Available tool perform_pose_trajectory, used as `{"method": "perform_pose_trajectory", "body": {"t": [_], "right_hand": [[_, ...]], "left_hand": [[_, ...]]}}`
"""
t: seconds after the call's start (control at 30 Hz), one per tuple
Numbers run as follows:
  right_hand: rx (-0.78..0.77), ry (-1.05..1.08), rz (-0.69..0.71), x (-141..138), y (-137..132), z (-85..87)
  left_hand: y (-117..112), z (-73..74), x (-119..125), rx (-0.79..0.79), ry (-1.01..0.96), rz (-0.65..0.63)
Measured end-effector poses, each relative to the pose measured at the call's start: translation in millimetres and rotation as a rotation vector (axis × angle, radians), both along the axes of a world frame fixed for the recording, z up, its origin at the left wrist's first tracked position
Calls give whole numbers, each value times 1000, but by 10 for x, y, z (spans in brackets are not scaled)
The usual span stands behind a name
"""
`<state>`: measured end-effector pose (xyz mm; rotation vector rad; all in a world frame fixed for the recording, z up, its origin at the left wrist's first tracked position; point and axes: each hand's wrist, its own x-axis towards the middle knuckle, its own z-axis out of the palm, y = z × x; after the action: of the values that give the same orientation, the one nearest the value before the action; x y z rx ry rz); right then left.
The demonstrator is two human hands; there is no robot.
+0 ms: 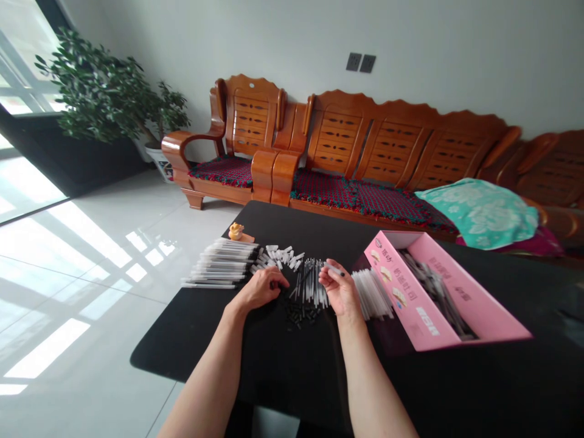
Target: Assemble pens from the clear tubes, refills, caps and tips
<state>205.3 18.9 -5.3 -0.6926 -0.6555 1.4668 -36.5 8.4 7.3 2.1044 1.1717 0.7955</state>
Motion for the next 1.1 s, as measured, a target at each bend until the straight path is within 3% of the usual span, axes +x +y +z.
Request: {"method": "perform_pose_trajectory", "body": {"t": [0.23,0.33,0.43,0.63,0.73,1.1], "right_hand": [[13,-64,11,-30,-7,-18],[20,-71,8,-34,2,-29],[33,-96,3,-48,-3,-29],[75,-225,35,-125,-65,-11],[89,-277,49,-159,-93,-10],[107,-334,106,-177,-109,-24]], "left_hand": [[-4,-44,75,-6,19,10],[-6,-31,154,-34,-75,115],[3,-55,260,-184,-307,213],[14,-132,359,-496,-825,205],[5,-136,344,-581,-986,188],[-6,-182,391,-622,-1003,127]]}}
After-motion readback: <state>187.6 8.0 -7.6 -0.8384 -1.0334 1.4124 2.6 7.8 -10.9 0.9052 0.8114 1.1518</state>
